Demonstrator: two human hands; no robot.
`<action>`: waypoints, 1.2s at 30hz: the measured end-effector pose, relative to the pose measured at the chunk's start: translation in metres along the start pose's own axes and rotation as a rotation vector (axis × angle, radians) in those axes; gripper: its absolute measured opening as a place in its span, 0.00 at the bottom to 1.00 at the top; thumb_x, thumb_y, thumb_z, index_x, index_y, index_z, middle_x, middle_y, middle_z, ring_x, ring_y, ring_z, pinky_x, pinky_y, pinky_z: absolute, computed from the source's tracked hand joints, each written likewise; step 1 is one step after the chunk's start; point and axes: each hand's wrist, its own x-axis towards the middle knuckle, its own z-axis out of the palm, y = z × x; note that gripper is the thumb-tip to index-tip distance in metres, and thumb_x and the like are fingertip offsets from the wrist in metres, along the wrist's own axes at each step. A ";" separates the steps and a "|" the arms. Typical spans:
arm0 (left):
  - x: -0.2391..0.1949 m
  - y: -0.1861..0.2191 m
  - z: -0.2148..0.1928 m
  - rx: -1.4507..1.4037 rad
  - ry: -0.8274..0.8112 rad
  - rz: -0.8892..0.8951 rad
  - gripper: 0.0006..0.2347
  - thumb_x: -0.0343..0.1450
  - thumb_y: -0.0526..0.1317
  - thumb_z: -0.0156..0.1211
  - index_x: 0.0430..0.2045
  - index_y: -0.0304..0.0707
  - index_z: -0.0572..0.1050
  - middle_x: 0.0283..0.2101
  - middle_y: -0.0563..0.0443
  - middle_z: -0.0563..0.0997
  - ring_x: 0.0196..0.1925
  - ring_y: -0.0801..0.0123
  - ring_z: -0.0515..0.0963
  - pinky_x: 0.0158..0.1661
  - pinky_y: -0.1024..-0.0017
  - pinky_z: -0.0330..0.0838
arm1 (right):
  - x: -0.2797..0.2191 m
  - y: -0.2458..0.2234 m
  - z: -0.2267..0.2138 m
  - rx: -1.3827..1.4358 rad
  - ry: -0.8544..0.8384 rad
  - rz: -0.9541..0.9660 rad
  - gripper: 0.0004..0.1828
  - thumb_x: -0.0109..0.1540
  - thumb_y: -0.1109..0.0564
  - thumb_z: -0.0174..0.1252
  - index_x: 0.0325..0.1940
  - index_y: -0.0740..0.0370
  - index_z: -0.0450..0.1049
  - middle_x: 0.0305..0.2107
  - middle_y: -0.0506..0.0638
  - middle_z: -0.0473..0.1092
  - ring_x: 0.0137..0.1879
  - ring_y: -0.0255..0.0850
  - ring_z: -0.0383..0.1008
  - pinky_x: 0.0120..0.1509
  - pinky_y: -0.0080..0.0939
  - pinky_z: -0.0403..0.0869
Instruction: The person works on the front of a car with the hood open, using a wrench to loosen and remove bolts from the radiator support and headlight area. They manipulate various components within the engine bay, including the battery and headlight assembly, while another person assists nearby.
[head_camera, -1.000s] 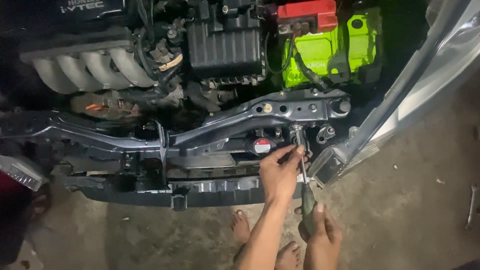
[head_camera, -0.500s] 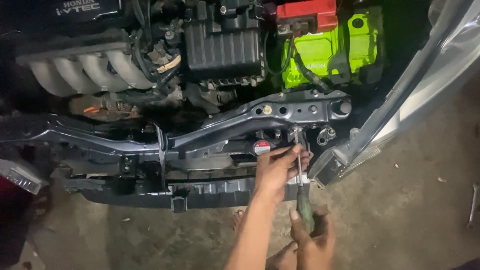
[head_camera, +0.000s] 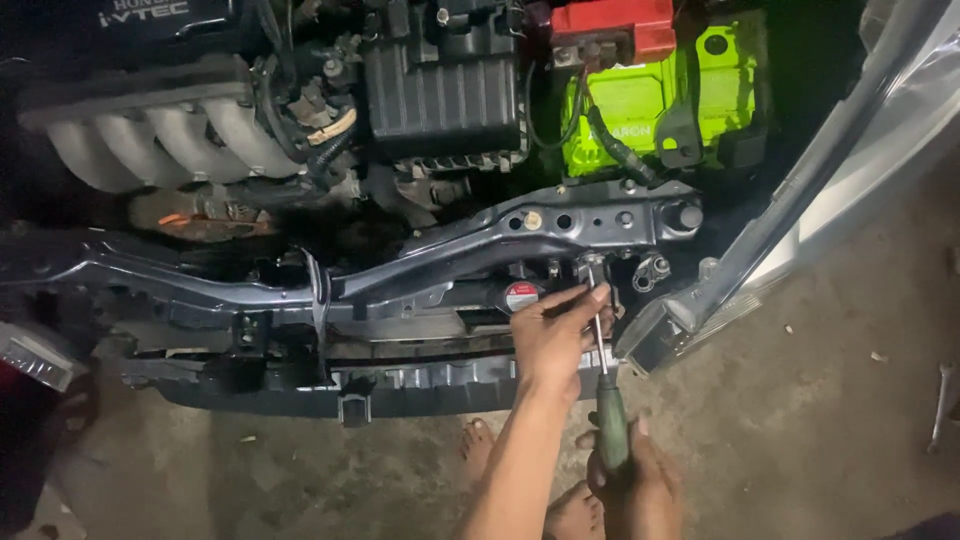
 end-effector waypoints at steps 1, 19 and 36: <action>0.001 -0.002 0.001 -0.016 0.021 0.006 0.15 0.61 0.28 0.73 0.41 0.25 0.82 0.38 0.36 0.87 0.34 0.62 0.85 0.40 0.66 0.83 | 0.000 0.001 -0.001 -0.014 -0.009 -0.035 0.27 0.72 0.46 0.51 0.49 0.79 0.77 0.32 0.69 0.73 0.27 0.44 0.60 0.28 0.37 0.55; 0.006 -0.021 0.002 -0.175 -0.003 0.136 0.12 0.62 0.28 0.73 0.36 0.18 0.82 0.34 0.32 0.86 0.29 0.61 0.83 0.33 0.72 0.82 | -0.006 0.010 0.008 0.056 -0.025 -0.141 0.15 0.68 0.52 0.58 0.36 0.67 0.75 0.22 0.56 0.68 0.21 0.35 0.54 0.24 0.37 0.51; 0.000 -0.008 -0.004 0.023 -0.035 -0.025 0.12 0.62 0.31 0.75 0.37 0.23 0.84 0.33 0.38 0.86 0.27 0.66 0.82 0.33 0.75 0.82 | -0.002 0.006 0.011 -0.085 -0.060 -0.131 0.08 0.66 0.56 0.58 0.39 0.64 0.71 0.18 0.54 0.61 0.18 0.39 0.53 0.22 0.39 0.50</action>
